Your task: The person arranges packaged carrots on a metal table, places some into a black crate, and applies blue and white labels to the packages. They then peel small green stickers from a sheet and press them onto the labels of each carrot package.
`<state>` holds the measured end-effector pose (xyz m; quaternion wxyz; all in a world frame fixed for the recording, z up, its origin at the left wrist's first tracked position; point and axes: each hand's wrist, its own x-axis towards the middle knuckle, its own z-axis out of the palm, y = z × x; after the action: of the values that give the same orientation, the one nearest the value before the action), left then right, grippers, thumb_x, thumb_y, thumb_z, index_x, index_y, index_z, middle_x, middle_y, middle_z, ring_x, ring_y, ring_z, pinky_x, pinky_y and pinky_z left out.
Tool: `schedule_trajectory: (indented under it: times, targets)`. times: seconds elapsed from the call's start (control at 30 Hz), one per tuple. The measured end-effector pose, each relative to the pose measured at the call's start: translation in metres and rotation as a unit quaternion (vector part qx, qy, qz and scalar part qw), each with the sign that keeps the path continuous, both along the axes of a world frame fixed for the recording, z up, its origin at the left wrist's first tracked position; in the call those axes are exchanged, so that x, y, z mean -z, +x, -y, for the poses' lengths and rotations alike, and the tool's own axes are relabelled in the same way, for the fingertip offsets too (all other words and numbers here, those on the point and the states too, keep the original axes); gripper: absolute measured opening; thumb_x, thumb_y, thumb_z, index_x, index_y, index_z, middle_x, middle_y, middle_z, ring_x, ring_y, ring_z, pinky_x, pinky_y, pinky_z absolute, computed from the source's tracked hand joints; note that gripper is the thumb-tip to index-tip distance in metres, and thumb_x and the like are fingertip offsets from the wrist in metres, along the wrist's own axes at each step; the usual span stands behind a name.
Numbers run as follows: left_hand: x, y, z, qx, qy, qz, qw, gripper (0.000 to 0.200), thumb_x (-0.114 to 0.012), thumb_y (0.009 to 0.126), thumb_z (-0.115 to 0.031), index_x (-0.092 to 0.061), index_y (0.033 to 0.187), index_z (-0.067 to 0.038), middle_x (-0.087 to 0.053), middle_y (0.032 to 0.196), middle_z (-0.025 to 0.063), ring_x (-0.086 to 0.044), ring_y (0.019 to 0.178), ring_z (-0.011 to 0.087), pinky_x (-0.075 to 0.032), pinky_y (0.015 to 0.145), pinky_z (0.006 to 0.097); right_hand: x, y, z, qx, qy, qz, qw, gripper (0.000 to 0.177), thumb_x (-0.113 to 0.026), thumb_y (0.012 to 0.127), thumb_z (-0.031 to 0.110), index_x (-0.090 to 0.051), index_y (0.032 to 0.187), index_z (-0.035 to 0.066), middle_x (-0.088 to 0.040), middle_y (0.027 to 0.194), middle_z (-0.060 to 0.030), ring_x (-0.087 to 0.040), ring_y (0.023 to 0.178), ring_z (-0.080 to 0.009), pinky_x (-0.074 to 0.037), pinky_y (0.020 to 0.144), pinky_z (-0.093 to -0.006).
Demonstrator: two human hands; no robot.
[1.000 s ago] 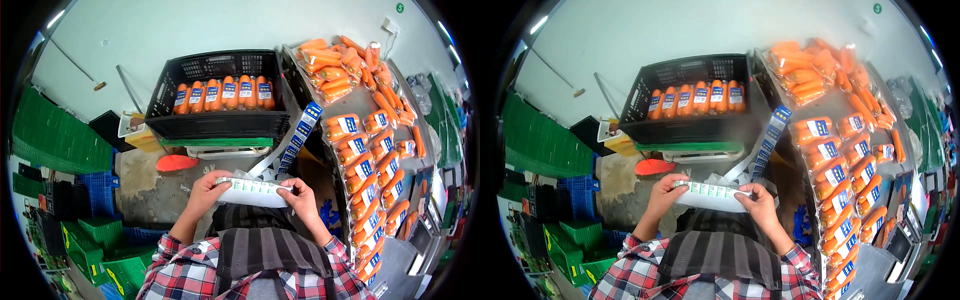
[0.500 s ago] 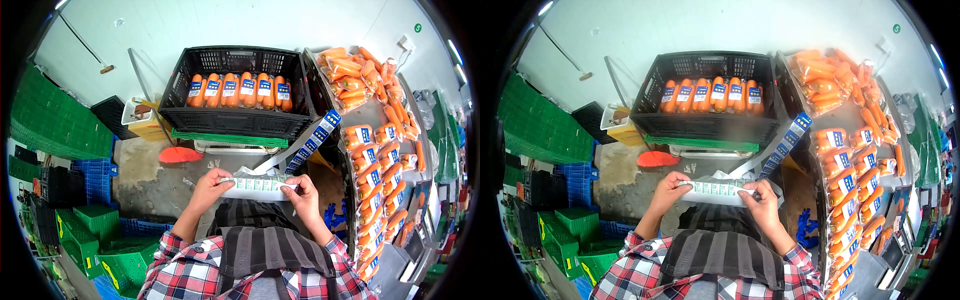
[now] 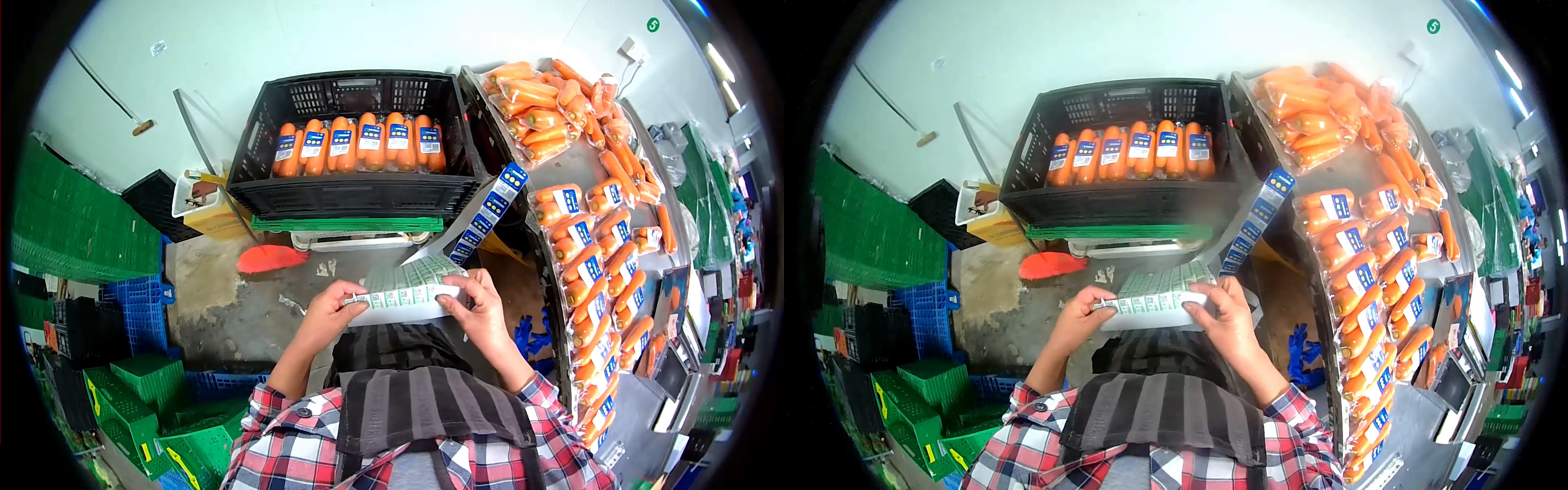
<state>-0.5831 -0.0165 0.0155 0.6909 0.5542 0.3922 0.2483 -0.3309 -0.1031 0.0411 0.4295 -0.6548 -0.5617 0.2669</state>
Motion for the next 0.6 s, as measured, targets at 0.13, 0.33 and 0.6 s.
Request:
schedule_trajectory:
  times: [0.13,0.33,0.6]
  targets:
    - [0.009,0.001,0.005,-0.025,0.018,-0.003,1.0,0.014,-0.06,0.085,-0.006,-0.054,0.097,-0.001,-0.059,0.086,-0.0008,-0.051,0.077,0.0043,-0.042,0.067,0.019,0.0,-0.003,-0.004,0.033,0.01,0.084,0.996,0.024,-0.074,0.069,0.008,-0.063,0.09,0.008,-0.045,0.119,-0.0149,-0.044,0.109,-0.0307,-0.04,0.087,-0.0354]
    - [0.006,-0.001,0.008,-0.031,0.013,-0.015,0.999,0.012,-0.059,0.085,-0.004,-0.053,0.096,-0.002,-0.057,0.088,-0.0007,-0.051,0.079,0.0039,-0.042,0.07,0.019,-0.001,0.0,-0.003,-0.055,-0.043,0.008,0.998,0.029,-0.07,0.073,0.01,-0.057,0.099,0.007,-0.051,0.114,-0.0138,-0.047,0.108,-0.0312,-0.039,0.091,-0.0375]
    - [0.005,-0.007,0.012,-0.045,0.032,-0.009,0.998,0.009,-0.06,0.085,-0.006,-0.056,0.092,-0.002,-0.058,0.082,-0.0019,-0.05,0.075,0.0034,-0.041,0.066,0.0181,0.007,-0.001,-0.005,-0.102,-0.012,0.035,0.994,0.017,-0.069,0.07,0.006,-0.06,0.085,0.006,-0.056,0.088,-0.008,-0.05,0.089,-0.027,-0.04,0.081,-0.0353]
